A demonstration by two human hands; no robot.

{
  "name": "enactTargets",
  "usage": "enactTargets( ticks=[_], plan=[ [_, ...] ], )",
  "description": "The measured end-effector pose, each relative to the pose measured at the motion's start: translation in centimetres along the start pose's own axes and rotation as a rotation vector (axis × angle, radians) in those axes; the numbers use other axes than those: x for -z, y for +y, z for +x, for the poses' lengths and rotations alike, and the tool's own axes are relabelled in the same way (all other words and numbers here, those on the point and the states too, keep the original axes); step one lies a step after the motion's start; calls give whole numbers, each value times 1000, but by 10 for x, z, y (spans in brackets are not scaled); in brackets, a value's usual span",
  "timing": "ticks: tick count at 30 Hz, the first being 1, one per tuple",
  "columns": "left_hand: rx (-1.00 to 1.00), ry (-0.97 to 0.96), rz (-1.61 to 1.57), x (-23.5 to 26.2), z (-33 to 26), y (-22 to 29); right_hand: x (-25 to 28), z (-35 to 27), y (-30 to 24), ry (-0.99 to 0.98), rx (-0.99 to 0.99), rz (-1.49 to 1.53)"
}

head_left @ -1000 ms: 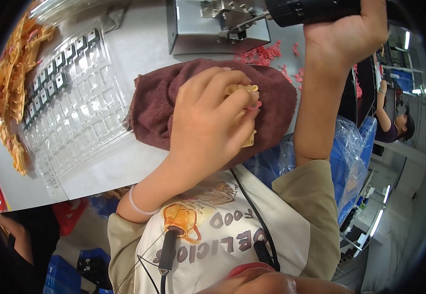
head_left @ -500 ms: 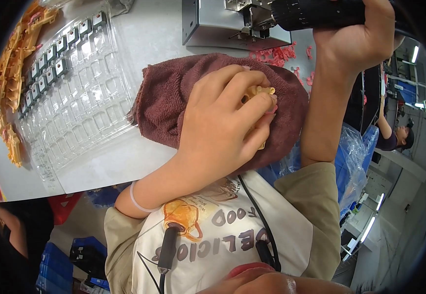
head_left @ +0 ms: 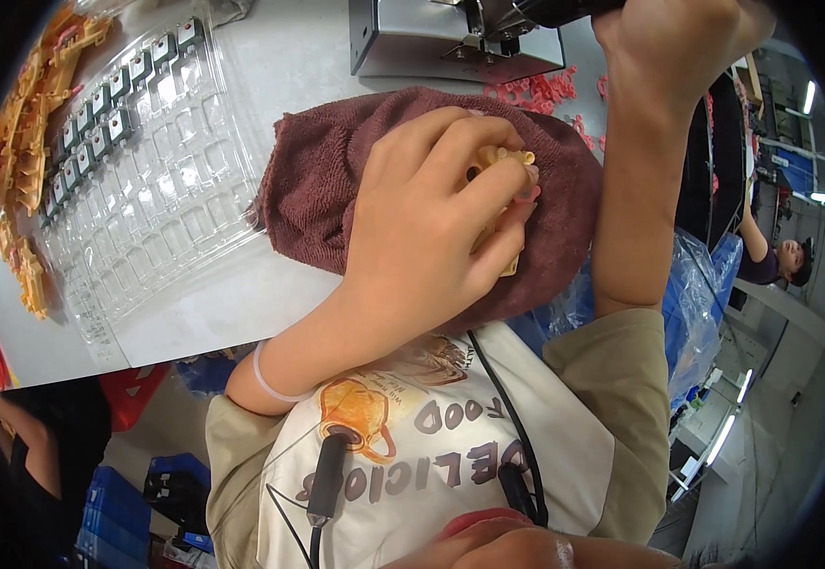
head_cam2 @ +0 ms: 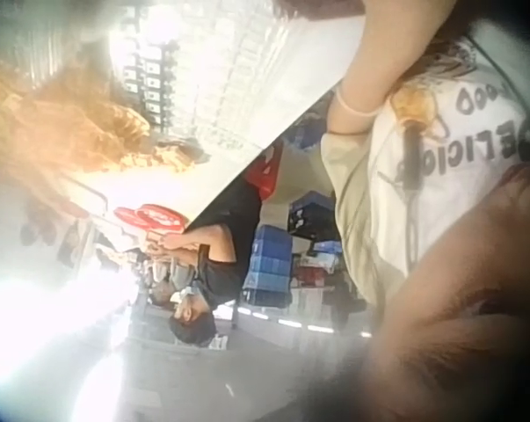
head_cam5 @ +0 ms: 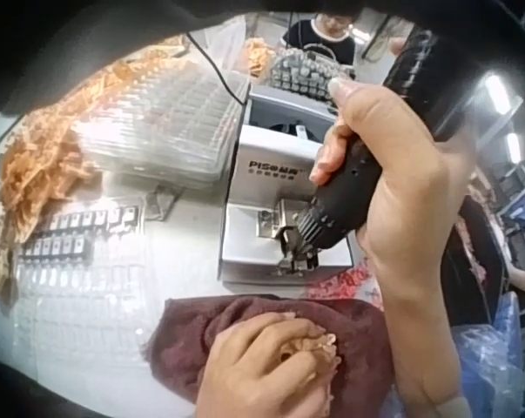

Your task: The person assembles small plastic toy components, including plastic toy housing, pink plastic gears, and small mechanical parts, and secures them with screws using an electric screwdriver.

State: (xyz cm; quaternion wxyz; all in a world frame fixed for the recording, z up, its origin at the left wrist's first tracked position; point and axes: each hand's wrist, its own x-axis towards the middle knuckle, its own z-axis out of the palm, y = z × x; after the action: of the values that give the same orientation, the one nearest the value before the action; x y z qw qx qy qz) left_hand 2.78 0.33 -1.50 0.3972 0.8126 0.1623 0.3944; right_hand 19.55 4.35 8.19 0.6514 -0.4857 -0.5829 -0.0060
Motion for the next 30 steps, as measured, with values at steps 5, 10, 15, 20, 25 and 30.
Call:
enactTargets(
  ticks=[5,10,15,20,25,30],
  plan=[
    [11,5,-9,-2,0,0,-3,-6,-11,38,45,-111],
    [-2,16,-24,-1,0,-1,-8,-14,-24,54,-110,-142],
    [3,12,-27,-2,0,-1,-3,-17,-37,93,-177,-129],
    [14,11,-41,-1,-1,-1,58,-36,-69,26,-203,9],
    [14,10,-47,-2,0,-3,88,-53,-76,-23,-221,142],
    [19,2,-40,-1,0,-1,97,-59,-76,-16,-237,151]
  ],
)
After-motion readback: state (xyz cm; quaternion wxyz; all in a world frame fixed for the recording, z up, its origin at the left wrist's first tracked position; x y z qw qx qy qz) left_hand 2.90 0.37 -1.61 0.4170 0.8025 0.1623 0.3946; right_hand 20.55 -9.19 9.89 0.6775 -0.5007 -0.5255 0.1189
